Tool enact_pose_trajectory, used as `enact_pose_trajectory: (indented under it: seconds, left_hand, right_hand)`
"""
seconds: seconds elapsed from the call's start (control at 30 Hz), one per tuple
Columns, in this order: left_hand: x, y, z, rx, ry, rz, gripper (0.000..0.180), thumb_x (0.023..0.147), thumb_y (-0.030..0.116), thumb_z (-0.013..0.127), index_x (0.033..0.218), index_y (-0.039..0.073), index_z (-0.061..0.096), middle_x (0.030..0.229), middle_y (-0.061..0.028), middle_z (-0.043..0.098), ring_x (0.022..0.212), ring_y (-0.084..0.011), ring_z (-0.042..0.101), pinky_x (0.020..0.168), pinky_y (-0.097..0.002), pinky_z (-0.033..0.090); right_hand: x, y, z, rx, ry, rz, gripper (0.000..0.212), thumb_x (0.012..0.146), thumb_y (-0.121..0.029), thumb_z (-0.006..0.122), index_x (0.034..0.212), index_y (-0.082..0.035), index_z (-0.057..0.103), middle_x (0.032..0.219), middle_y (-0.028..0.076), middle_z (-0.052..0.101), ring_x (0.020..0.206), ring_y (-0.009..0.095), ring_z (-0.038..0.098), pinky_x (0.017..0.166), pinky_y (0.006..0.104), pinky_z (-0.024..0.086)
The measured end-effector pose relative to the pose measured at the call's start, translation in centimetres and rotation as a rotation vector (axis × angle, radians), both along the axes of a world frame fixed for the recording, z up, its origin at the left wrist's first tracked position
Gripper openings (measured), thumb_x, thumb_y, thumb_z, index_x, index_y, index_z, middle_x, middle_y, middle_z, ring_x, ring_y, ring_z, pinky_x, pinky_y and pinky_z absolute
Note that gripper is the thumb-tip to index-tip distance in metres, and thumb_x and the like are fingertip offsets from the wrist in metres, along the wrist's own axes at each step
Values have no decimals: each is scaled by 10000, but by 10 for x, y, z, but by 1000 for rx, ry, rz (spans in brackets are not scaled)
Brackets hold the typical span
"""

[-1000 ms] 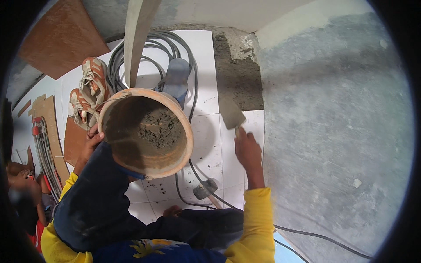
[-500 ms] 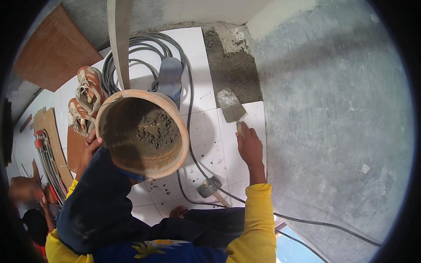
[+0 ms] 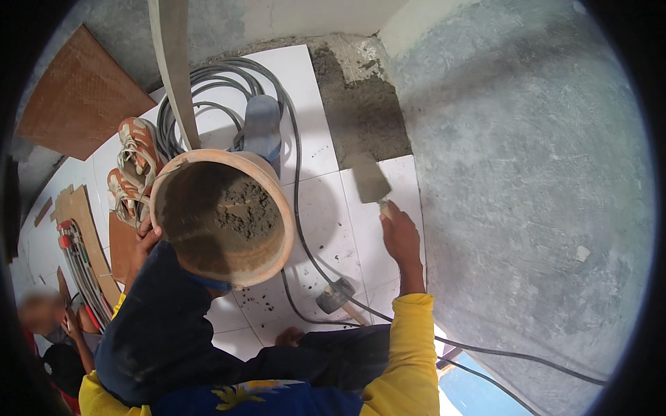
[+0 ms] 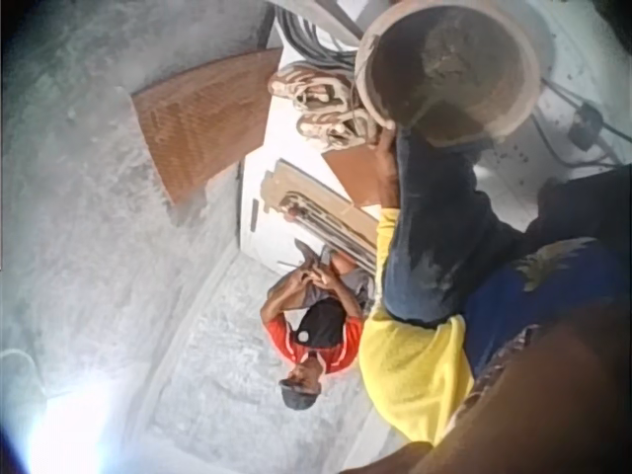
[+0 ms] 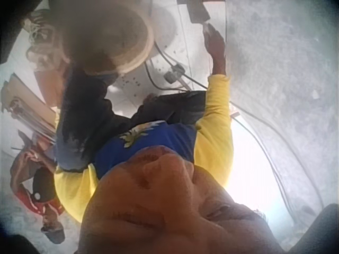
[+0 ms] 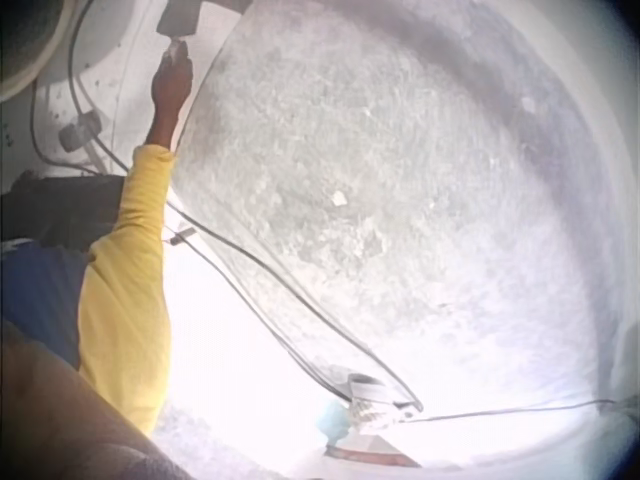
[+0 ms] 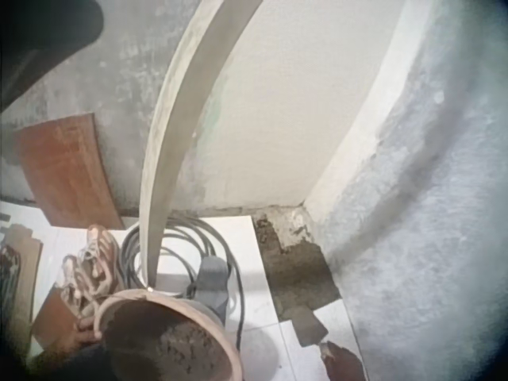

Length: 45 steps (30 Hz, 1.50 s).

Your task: The person scoops cement from a bucket using a trowel and applies it to the floor between tiles. They repeatedly smooth the cement into the gaps and occasionally transfer cement between buckets.

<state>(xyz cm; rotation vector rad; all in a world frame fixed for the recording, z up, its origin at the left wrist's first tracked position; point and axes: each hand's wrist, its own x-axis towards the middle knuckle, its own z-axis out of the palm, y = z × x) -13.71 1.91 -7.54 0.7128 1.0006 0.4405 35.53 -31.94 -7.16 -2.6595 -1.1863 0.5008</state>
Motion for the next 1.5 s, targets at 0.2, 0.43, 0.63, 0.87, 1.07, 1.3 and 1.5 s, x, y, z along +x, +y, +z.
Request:
enact_pose_trajectory:
  seconds: [0.2,0.43,0.63,0.87,1.07,1.3,1.5]
  left_hand:
    - [7,0,9,3,-9,5,593,948,115,685,1500,8,496,1418,-128,623,1288,-229,601,1109,-370,461]
    - [11,-4,11,70,-42,-38,567,969,133,657,1500,10,500,1416,-137,627,1287,-231,606,1114,-377,464]
    - [13,-3,15,48,-38,-7,546,981,122,647,1496,8,505,1397,-140,642,1247,-230,633,1089,-369,489]
    - [10,-6,23,103,71,-8,543,984,133,643,1496,15,507,1397,-136,640,1248,-229,629,1097,-373,477]
    - [17,-4,21,91,-5,-33,579,971,150,647,1512,17,489,1448,-132,599,1313,-237,580,1125,-378,446]
    - [9,-8,21,39,60,3,600,958,144,665,1516,17,485,1448,-131,600,1331,-237,564,1144,-388,428]
    - [4,-6,11,38,-26,-18,577,994,129,635,1539,35,470,1441,-108,621,1329,-210,580,1145,-370,434]
  right_hand:
    - [12,4,3,26,-6,43,468,1036,-296,588,1470,-126,542,1101,198,670,995,418,664,855,503,539]
    - [49,-11,-24,72,-84,20,475,1031,-298,593,1470,-127,539,1094,189,668,1022,415,657,853,499,543]
    - [29,17,-11,25,-17,25,484,1033,-320,588,1464,-104,540,1102,217,663,1023,431,654,849,501,542]
    - [7,30,-11,382,603,-808,411,1009,-247,628,1345,-38,518,979,176,654,750,258,680,762,440,559]
    - [74,39,-21,142,-204,-29,390,975,-323,677,1272,-91,578,1095,163,685,971,409,664,884,498,514]
    - [129,110,51,-199,-438,529,320,915,-254,742,1218,-169,687,1036,67,653,1090,249,616,1107,487,361]
    - [129,125,52,-281,-417,646,291,906,-254,760,1181,-167,720,1048,56,662,1098,245,615,1109,486,364]
